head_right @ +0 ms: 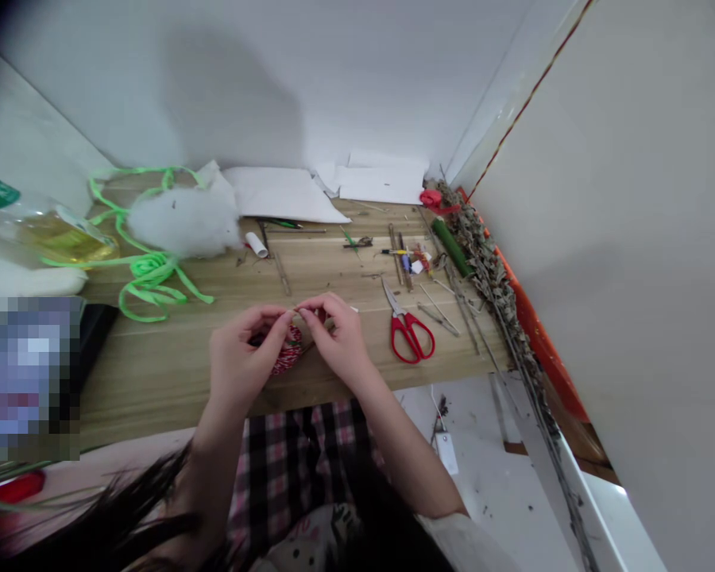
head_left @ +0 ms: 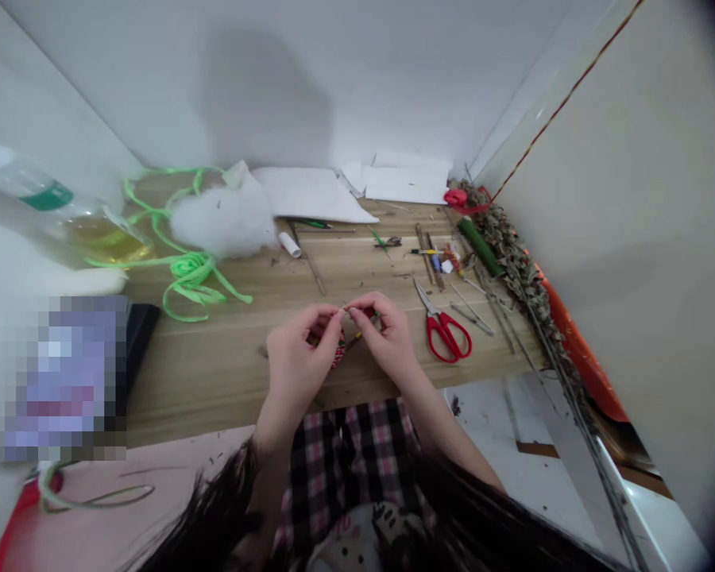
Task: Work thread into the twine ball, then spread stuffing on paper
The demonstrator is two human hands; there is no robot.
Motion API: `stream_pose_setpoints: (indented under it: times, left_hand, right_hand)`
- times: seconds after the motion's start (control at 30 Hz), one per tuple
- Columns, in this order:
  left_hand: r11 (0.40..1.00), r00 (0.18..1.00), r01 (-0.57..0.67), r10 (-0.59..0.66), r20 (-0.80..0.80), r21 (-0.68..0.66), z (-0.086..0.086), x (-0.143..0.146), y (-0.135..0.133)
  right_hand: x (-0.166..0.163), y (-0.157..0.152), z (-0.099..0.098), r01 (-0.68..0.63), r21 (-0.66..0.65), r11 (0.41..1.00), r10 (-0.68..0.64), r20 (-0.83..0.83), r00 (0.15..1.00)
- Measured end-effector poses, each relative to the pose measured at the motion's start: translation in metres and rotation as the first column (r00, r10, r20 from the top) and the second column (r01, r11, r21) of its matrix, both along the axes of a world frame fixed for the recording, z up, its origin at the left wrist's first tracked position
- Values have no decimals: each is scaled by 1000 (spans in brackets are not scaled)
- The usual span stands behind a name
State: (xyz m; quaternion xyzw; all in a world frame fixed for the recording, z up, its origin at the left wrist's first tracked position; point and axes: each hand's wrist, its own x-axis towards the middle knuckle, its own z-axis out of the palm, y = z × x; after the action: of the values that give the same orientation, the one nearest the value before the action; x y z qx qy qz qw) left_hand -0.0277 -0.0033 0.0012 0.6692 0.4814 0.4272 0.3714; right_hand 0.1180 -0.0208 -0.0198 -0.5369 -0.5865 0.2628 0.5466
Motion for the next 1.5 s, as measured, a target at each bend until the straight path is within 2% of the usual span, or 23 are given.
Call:
stream_pose_setpoints:
  times: [0.33,0.93,1.17,1.5]
  left_hand:
    - [1000,1000,-7,7,-10,14,0,0,1]
    - [1000,1000,-6,6,-15,11,1,0,0]
    - [1000,1000,-17,17,-14,21,0,0,1]
    - [1000,1000,-29,29,6,0,-1,1,1]
  right_hand:
    - [0,0,1,-4,7,1000,4,15,1000]
    - [1,0,-2,-13,104,995,8,44,999]
    - [2,0,-2,6,88,996,-14,92,996]
    - [2,-1,-2,-7,96,995,0,76,997]
